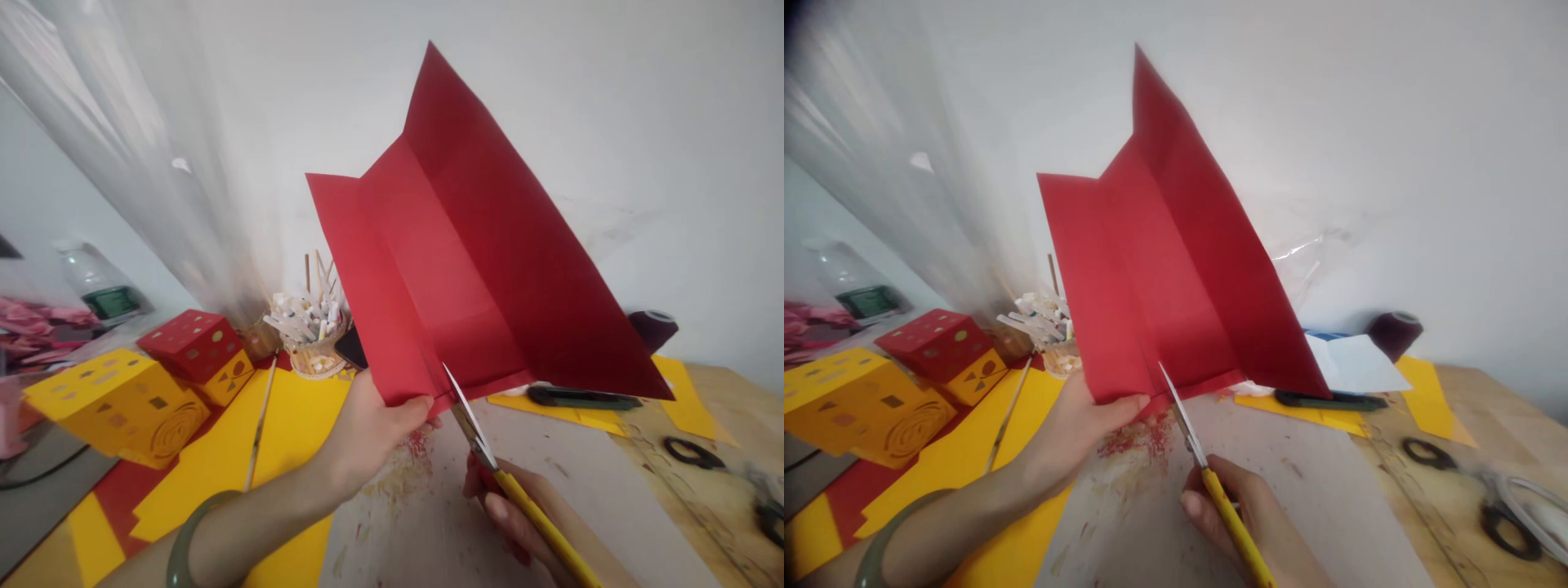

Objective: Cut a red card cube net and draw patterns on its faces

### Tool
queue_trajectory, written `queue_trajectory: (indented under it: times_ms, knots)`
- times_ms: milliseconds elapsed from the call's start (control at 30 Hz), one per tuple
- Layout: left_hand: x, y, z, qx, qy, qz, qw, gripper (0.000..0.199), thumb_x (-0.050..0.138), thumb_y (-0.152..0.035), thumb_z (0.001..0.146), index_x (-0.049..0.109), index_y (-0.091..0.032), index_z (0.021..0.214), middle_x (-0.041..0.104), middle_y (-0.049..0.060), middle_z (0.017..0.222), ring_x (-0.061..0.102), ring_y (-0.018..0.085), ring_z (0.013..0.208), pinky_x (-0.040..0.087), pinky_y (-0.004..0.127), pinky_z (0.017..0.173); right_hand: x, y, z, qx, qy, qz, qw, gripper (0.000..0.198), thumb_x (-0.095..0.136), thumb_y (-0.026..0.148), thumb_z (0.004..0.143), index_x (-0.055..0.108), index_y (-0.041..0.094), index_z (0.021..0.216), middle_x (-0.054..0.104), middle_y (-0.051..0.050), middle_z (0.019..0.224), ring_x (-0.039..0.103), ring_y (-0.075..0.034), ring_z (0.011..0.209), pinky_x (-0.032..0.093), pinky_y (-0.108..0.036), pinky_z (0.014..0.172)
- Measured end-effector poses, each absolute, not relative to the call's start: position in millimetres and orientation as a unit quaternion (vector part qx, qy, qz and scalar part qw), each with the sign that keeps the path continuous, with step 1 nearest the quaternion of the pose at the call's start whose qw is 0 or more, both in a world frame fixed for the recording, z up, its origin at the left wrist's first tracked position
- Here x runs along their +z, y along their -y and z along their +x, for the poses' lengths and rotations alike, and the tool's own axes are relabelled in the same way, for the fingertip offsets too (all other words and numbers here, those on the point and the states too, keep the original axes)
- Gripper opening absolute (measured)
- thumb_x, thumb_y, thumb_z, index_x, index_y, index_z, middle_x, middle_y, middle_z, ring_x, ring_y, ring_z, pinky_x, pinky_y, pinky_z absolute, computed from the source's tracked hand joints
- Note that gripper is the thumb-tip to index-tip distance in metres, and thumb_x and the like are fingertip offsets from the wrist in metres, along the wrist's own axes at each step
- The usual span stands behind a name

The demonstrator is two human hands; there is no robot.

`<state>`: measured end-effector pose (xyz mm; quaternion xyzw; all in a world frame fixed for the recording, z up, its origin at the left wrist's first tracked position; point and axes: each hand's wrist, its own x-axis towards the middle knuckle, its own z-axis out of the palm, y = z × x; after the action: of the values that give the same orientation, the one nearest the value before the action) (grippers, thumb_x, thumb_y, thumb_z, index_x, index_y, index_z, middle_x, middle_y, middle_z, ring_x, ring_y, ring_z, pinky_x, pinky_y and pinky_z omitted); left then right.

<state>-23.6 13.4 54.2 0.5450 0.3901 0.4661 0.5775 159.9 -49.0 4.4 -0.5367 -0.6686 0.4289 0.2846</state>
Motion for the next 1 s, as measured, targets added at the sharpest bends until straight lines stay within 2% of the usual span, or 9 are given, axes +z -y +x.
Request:
queue_trajectory:
  times_ms: [200,567,1000]
  knots:
    - [54.7,-12.8,-23.6,0.46,-0.399,0.547,0.575,0.011,0.063,-0.024,0.065,0.062,-0.017,0.073,0.062,0.0,0.065,0.06,0.016,0.061,0.05,0.027,0.059,-3.9,45.4,161.1,0.474,0.657,-0.499,0.309,0.065,0.036,0.084,0.077,0.049,0.02,0.077,0.04,0.005,0.056,0.035,-0.011,0.045,0.027,-0.026,0.048]
    - [52.7,-12.0,-25.5,0.452,-0.402,0.554,0.572,0.009,0.061,-0.021,0.067,0.062,-0.016,0.074,0.063,0.0,0.064,0.06,0.014,0.06,0.047,0.023,0.056,11.4,50.7,156.5,0.418,0.67,-0.536,0.3,0.065,0.032,0.084,0.078,0.047,0.022,0.072,0.043,0.005,0.049,0.037,-0.013,0.046,0.029,-0.028,0.054]
    - [54.1,-13.1,-23.4,0.465,-0.394,0.534,0.586,0.009,0.063,-0.019,0.064,0.062,-0.016,0.072,0.063,-0.001,0.063,0.06,0.013,0.057,0.049,0.023,0.056,2.0,48.7,158.5,0.429,0.654,-0.549,0.295,0.066,0.034,0.089,0.072,0.039,0.023,0.068,0.039,0.007,0.046,0.035,-0.011,0.042,0.024,-0.027,0.049]
